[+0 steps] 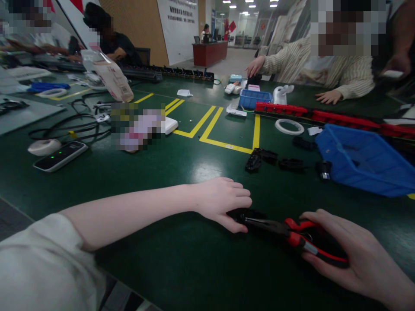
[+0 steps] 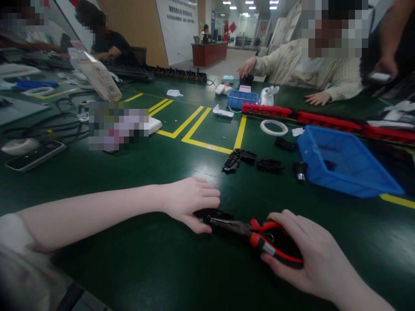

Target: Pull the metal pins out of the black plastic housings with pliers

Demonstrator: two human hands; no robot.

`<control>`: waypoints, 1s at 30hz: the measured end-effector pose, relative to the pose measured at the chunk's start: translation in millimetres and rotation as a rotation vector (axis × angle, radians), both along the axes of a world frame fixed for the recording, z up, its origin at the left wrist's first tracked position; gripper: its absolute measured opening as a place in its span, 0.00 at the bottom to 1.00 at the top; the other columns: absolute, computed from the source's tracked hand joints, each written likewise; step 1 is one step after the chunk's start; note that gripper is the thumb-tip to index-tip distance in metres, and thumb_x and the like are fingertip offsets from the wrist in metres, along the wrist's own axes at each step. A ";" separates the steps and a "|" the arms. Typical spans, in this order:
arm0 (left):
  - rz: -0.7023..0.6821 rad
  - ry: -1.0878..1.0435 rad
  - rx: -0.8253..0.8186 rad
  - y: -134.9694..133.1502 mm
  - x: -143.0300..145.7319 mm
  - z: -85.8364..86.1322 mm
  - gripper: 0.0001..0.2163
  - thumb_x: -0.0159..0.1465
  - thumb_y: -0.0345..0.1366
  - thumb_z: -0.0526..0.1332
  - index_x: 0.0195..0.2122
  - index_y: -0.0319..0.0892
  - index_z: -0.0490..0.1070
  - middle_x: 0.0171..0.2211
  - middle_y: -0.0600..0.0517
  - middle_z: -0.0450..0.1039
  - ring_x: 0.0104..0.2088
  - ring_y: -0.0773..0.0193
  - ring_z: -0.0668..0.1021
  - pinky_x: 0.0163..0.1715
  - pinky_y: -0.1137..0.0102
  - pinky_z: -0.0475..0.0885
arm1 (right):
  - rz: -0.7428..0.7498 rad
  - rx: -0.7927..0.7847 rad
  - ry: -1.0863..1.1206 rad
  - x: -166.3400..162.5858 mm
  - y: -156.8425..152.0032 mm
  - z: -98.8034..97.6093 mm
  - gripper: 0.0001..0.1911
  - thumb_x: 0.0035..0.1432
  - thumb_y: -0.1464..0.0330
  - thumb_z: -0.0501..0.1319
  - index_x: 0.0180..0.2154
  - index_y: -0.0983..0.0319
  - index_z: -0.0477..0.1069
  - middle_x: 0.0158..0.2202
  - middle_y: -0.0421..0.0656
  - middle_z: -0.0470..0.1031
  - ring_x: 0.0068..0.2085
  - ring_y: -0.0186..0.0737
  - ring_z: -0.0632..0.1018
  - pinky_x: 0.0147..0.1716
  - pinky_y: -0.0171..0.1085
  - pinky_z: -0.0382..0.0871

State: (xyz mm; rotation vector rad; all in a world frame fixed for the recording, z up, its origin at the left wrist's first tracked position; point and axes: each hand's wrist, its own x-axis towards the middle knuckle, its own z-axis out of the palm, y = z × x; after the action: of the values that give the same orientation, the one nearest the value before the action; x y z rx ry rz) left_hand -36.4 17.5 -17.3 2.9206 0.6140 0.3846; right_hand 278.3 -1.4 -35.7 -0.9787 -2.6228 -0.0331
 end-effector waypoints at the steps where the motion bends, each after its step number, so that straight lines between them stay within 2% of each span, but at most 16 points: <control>1: 0.005 0.006 0.005 -0.6 0.3 0.4 0.17 0.60 0.51 0.60 0.31 0.40 0.67 0.29 0.53 0.68 0.29 0.65 0.69 0.26 0.69 0.62 | 0.018 -0.005 0.002 -0.4 -0.6 -0.7 0.23 0.55 0.56 0.54 0.51 0.58 0.60 0.41 0.49 0.75 0.40 0.52 0.79 0.34 0.47 0.75; 4: 0.029 0.026 0.013 -2.7 1.0 2.0 0.16 0.59 0.50 0.61 0.32 0.40 0.67 0.30 0.53 0.69 0.29 0.65 0.69 0.25 0.69 0.62 | 0.039 -0.027 0.000 -1.9 -1.6 -0.3 0.23 0.55 0.56 0.55 0.52 0.57 0.60 0.40 0.48 0.75 0.38 0.50 0.79 0.31 0.45 0.76; 9: 0.039 0.018 0.010 -3.3 1.5 2.6 0.20 0.56 0.55 0.62 0.32 0.40 0.66 0.31 0.54 0.69 0.30 0.65 0.70 0.26 0.69 0.62 | -0.025 -0.077 -0.004 -8.0 -6.2 4.0 0.21 0.58 0.54 0.51 0.50 0.56 0.59 0.41 0.49 0.74 0.39 0.50 0.78 0.32 0.46 0.75; 17: 0.034 0.023 0.023 -2.8 2.1 -0.8 0.20 0.58 0.54 0.61 0.31 0.40 0.66 0.30 0.53 0.69 0.29 0.65 0.69 0.26 0.69 0.61 | -0.015 -0.073 0.018 -14.9 -10.9 7.3 0.22 0.58 0.54 0.52 0.50 0.58 0.60 0.41 0.47 0.75 0.38 0.46 0.78 0.31 0.41 0.73; 25: 0.021 0.003 0.026 -2.1 1.5 -1.4 0.21 0.59 0.57 0.58 0.32 0.40 0.66 0.30 0.54 0.69 0.30 0.65 0.69 0.26 0.68 0.60 | -0.039 -0.124 0.001 -16.5 -12.2 7.6 0.21 0.58 0.54 0.51 0.49 0.58 0.59 0.41 0.47 0.74 0.36 0.44 0.78 0.31 0.41 0.74; 30: 0.044 0.019 -0.002 -2.9 1.5 -0.8 0.21 0.60 0.56 0.58 0.33 0.40 0.65 0.30 0.54 0.69 0.30 0.65 0.70 0.28 0.69 0.62 | 0.007 -0.103 0.004 -16.7 -9.9 7.2 0.23 0.57 0.53 0.54 0.50 0.58 0.59 0.39 0.47 0.74 0.35 0.43 0.78 0.30 0.40 0.74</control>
State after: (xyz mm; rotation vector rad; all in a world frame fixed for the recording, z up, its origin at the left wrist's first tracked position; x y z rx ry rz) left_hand -34.9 14.6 -18.1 2.9162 0.6818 0.3606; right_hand 261.7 -11.4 -28.6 -1.0021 -2.6465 0.1067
